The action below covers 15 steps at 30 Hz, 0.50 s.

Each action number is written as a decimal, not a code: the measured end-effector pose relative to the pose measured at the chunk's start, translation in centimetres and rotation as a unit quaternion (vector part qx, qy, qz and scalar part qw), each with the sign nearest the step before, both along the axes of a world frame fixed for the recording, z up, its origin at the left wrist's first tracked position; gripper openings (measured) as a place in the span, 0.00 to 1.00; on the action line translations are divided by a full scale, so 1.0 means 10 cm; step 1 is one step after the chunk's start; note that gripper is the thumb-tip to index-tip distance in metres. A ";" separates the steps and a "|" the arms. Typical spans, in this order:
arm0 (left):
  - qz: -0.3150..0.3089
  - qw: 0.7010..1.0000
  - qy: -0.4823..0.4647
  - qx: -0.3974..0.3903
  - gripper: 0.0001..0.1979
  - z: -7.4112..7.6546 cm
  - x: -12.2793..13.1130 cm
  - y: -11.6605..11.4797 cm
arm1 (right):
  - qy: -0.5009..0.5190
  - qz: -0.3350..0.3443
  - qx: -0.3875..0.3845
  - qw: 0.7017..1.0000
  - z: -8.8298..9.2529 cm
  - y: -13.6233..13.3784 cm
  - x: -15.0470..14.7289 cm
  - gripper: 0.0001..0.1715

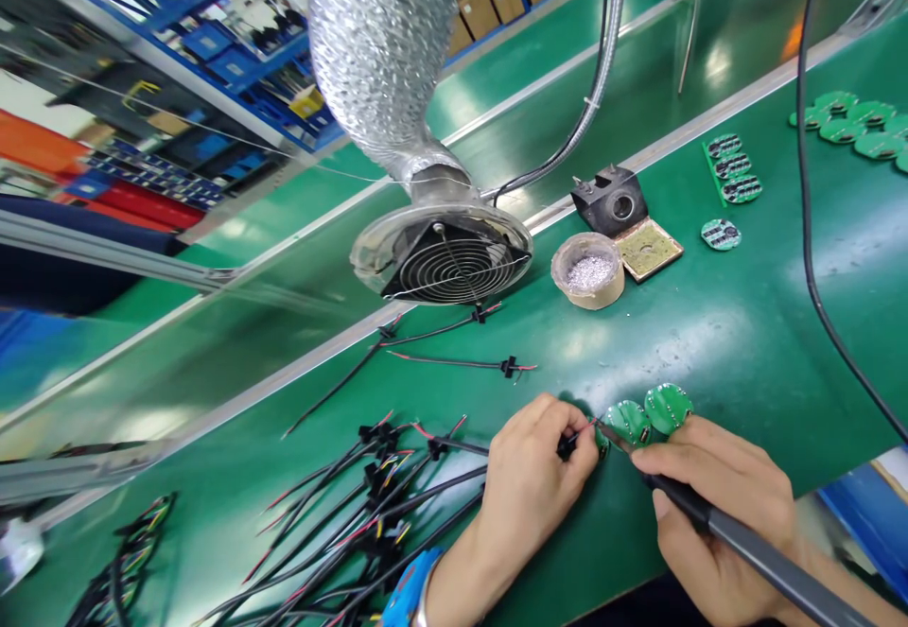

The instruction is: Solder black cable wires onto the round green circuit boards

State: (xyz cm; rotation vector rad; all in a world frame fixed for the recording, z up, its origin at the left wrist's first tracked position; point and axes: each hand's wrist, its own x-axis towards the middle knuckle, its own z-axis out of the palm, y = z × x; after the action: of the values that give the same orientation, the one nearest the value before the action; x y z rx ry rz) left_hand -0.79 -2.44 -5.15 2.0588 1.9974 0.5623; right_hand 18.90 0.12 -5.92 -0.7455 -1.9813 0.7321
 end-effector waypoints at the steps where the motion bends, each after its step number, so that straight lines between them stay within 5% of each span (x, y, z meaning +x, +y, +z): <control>1: 0.001 1.000 0.000 -0.001 0.06 0.00 0.00 0.00 | 0.004 -0.004 -0.006 1.000 -0.01 -0.01 0.00 0.21; 15: -0.007 1.000 0.003 -0.013 0.06 0.01 -0.01 0.00 | -0.005 -0.067 -0.042 0.997 0.08 -0.04 0.10 0.15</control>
State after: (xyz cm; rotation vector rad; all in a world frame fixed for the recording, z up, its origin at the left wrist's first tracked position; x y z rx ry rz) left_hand -0.93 -2.41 -5.07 2.0587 1.9820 0.5255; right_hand 19.85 -0.27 -5.16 -0.9240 -1.8975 0.7367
